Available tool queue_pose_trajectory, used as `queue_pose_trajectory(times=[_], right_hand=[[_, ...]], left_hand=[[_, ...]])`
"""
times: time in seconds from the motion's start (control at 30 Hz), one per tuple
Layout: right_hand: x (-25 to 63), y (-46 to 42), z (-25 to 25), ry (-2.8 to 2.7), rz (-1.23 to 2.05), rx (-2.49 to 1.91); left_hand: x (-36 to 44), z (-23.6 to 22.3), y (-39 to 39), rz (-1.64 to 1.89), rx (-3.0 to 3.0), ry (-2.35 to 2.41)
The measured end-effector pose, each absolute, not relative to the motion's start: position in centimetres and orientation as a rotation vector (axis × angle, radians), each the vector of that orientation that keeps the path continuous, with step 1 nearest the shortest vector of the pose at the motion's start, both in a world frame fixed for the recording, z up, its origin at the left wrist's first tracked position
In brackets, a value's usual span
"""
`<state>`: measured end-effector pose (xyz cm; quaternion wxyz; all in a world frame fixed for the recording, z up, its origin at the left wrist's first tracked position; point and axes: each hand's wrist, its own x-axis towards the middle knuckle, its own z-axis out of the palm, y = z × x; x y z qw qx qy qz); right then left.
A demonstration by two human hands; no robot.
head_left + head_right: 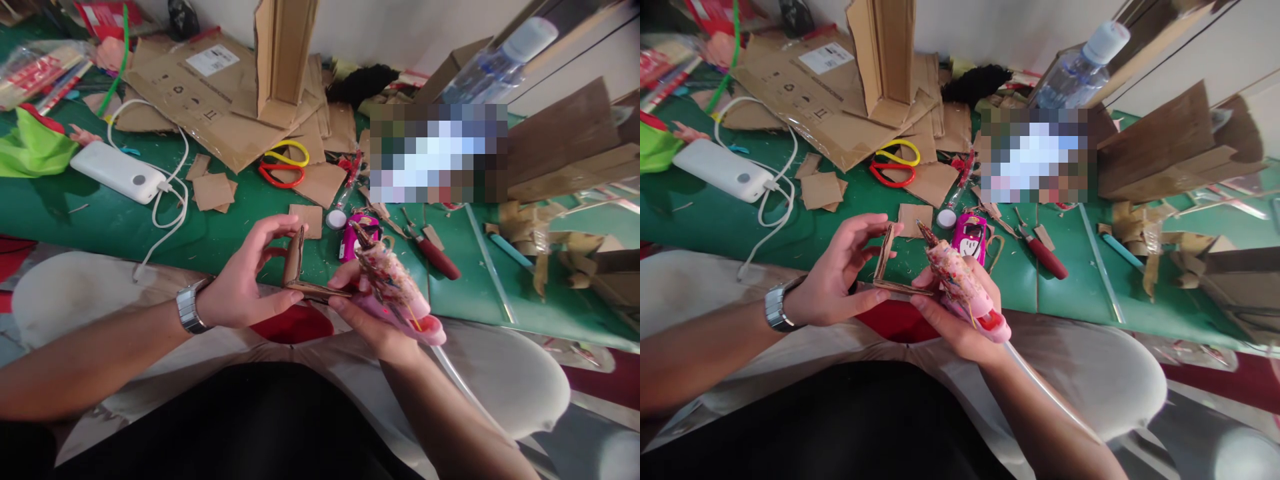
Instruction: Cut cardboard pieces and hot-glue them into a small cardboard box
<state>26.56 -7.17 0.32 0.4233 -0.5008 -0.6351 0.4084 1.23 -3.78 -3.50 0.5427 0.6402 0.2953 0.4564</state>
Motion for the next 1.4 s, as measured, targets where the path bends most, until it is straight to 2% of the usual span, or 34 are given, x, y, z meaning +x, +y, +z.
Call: queue_pose_trajectory(times=[0.3,0.57,0.77,1.23,1.4], right_hand=[[27.3,-7.0,-0.2,-1.602,1.056,-1.087],[27.0,-6.8,0.5,-1.541,1.216,-1.068],[26.6,-7.2,0.3,-1.592,1.088,-1.187],[26.4,-7.5,-0.2,-1.448,1.096,-1.215],[26.2,-7.0,-0.3,-1.503,0.879,-1.226]], left_hand=[[1.1,-3.3,-3.7,1.078,1.582,0.710],[1.0,-3.4,-3.6,1.110,1.684,0.707],[1.0,-3.7,-3.5,1.126,1.654,0.684],[0.8,-4.1,-2.5,1.064,1.481,0.784],[0.1,-4.4,-1.9,0.782,1.105,0.800]])
